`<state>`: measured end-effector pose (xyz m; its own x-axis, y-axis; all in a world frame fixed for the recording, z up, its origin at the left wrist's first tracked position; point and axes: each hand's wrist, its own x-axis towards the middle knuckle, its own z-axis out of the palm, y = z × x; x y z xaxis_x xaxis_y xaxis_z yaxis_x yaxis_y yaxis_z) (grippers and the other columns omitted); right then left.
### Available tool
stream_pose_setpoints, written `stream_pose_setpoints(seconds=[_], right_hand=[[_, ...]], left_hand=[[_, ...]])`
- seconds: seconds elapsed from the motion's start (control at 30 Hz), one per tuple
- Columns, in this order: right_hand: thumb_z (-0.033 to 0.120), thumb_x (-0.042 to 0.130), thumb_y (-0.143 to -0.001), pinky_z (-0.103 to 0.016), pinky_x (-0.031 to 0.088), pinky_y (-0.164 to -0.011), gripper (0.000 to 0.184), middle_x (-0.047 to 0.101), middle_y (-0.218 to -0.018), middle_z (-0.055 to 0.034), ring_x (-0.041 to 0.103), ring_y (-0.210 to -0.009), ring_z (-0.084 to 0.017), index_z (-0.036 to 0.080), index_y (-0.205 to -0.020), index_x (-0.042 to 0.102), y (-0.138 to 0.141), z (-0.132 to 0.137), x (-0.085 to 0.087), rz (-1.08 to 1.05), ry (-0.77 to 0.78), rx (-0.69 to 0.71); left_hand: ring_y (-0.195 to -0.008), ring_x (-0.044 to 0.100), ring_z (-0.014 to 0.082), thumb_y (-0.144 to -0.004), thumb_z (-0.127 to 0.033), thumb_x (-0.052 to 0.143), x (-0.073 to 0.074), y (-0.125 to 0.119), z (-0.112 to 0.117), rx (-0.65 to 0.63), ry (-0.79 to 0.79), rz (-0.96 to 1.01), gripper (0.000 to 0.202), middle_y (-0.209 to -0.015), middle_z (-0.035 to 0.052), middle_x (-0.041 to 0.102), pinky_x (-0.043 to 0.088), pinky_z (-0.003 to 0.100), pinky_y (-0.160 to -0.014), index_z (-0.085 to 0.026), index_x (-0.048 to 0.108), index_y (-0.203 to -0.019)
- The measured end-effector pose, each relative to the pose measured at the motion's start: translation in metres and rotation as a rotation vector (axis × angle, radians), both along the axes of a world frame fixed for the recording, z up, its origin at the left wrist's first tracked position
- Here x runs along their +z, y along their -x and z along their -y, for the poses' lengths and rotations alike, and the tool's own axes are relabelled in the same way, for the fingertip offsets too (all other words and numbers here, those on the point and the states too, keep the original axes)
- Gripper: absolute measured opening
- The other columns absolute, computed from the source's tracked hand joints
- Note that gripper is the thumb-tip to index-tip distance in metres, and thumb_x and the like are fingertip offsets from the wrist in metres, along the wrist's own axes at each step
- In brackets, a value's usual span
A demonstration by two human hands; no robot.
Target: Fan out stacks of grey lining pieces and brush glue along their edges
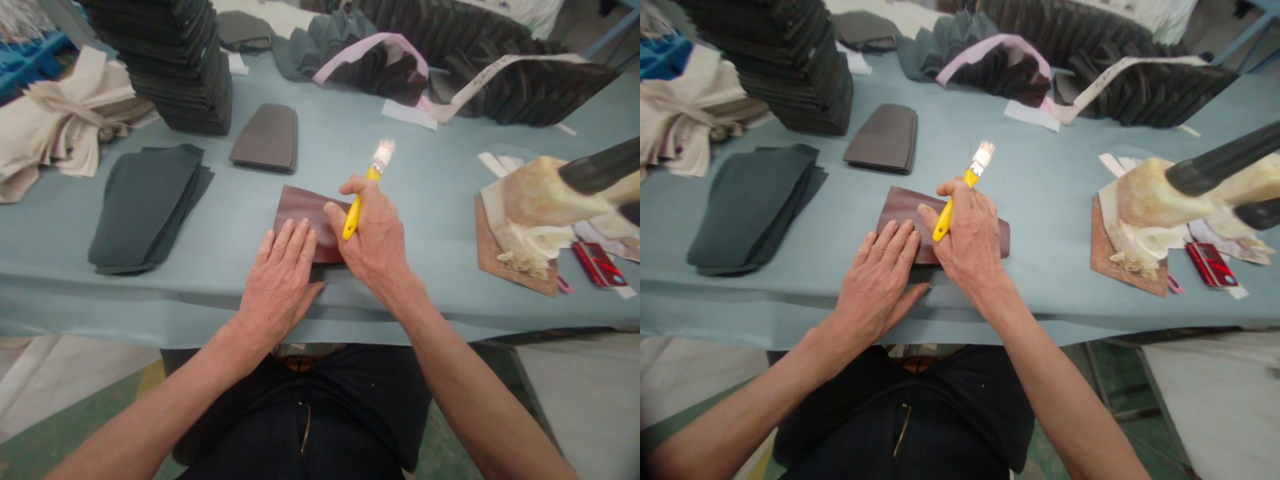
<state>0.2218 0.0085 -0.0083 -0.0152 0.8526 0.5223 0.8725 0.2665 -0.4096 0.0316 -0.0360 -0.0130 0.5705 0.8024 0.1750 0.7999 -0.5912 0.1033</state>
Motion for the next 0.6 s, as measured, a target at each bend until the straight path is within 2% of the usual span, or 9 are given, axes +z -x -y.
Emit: stream_pose_setpoints(seconds=[0.2,0.33,0.47,0.6], right_hand=[[0.049,0.044,-0.113,-0.047,0.046,-0.107,0.035,0.070,-0.125,-0.0147,0.063,-0.117,-0.029,0.018,-0.123,0.058,0.019,-0.008,-0.014,0.009,0.107,-0.005],[0.052,0.042,-0.114,-0.044,0.049,-0.103,0.040,0.070,-0.121,-0.0144,0.065,-0.112,-0.028,0.017,-0.125,0.058,0.010,-0.010,-0.011,-0.011,0.094,0.008],[0.060,0.040,-0.113,-0.047,0.049,-0.103,0.050,0.070,-0.119,-0.0162,0.065,-0.112,-0.031,0.017,-0.127,0.060,-0.003,-0.009,-0.007,-0.006,0.107,-0.033],[0.061,0.039,-0.113,-0.045,0.051,-0.099,0.050,0.072,-0.108,-0.0146,0.066,-0.106,-0.030,0.018,-0.126,0.061,-0.008,-0.010,-0.012,-0.018,0.144,-0.052]], left_hand=[[-0.167,0.032,0.0416,-0.100,-0.038,0.072,0.003,-0.001,0.003,0.009,0.043,0.000,0.086,-0.177,0.0228,0.034,0.030,0.061,-0.137,-0.003,0.036,-0.170],[-0.167,0.031,0.0418,-0.101,-0.037,0.070,0.005,-0.002,0.003,0.023,0.055,-0.012,0.083,-0.177,0.0231,0.034,0.029,0.062,-0.137,-0.003,0.038,-0.169],[-0.168,0.031,0.0409,-0.101,-0.036,0.070,0.006,0.000,0.001,0.015,0.057,-0.030,0.084,-0.178,0.0217,0.033,0.028,0.062,-0.137,-0.005,0.035,-0.171],[-0.169,0.029,0.0408,-0.101,-0.037,0.069,0.010,0.000,0.003,0.033,0.065,-0.038,0.083,-0.178,0.0229,0.034,0.025,0.063,-0.138,-0.004,0.036,-0.170]])
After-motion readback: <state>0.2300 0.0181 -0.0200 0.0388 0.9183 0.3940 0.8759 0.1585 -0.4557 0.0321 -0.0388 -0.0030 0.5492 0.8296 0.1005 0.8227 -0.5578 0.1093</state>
